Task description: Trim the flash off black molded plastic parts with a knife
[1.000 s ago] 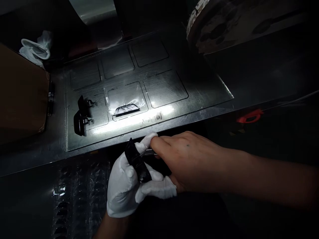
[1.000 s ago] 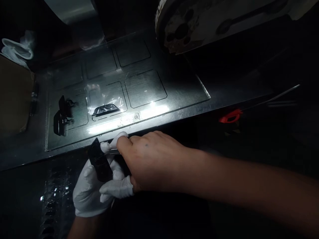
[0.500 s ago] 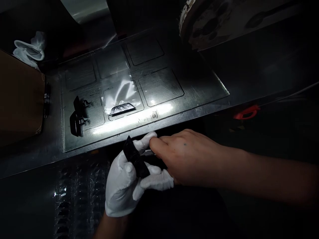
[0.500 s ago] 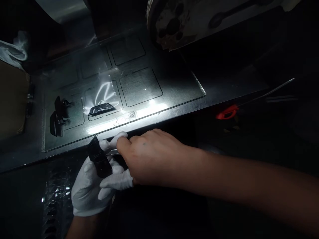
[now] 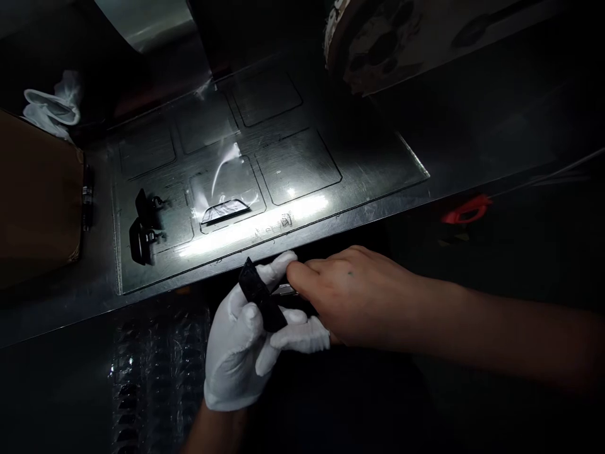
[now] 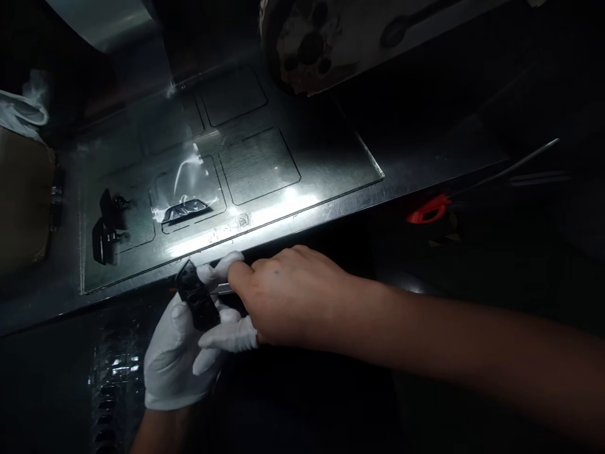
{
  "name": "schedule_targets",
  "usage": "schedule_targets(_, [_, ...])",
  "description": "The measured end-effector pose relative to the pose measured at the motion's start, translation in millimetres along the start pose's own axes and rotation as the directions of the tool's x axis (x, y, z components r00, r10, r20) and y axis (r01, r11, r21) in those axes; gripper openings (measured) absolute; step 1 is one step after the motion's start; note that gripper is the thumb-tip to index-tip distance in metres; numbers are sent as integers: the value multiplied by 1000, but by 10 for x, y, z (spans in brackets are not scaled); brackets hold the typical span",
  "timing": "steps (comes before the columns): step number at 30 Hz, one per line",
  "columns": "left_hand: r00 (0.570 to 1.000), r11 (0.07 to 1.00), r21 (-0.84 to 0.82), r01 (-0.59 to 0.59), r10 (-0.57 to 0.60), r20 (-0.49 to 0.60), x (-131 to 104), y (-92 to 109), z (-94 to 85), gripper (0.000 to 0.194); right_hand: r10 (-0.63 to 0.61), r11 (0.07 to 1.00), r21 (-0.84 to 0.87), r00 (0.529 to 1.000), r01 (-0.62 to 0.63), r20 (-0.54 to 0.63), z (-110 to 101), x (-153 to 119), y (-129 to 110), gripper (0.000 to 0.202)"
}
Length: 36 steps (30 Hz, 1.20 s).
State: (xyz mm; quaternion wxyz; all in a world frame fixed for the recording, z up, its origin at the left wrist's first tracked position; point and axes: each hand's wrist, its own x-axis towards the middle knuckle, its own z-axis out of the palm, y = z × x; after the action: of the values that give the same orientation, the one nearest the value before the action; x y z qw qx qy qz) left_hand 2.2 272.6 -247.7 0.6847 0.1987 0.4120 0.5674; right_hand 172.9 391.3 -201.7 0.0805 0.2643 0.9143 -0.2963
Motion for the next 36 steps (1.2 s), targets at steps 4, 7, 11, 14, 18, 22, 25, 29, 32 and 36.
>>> schedule_targets(4, [999,999,-12,30,-30,20,36,-35,85,48,11,1000,14,1000,-11,-8,27,-41,78,57])
schedule_targets(7, [999,999,-3,34,-34,4,72,-52,148,49,20,1000,20,1000,-20,-24,49,-86,129,59])
schedule_targets(11, [997,996,48,70,-68,-37,120,-64,228,48,16,998,56,999,-15,-29,84,-155,204,54])
schedule_targets(14, [997,996,49,69,-68,-27,141,-82,288,49,23,994,112,998,-16,-61,100,-241,295,59])
schedule_targets(18, [1000,999,42,23,-24,20,166,-108,349,45,-43,899,426,989,100,-141,72,-484,456,56])
schedule_targets(22, [995,999,21,-33,31,96,206,-119,386,33,31,797,580,947,170,-320,96,-700,591,40])
schedule_targets(25, [995,999,-7,-37,38,88,202,-125,404,32,113,859,491,882,145,-458,200,-704,624,39])
schedule_targets(29, [999,1000,-4,-26,26,46,139,-95,404,31,37,934,306,803,183,-594,349,-604,636,40])
schedule_targets(32, [999,1000,6,-26,26,24,97,-44,363,32,-26,966,193,806,173,-592,414,-562,651,48])
schedule_targets(36, [999,999,-11,-47,47,19,65,-17,282,32,45,962,249,832,114,-552,415,-545,599,42])
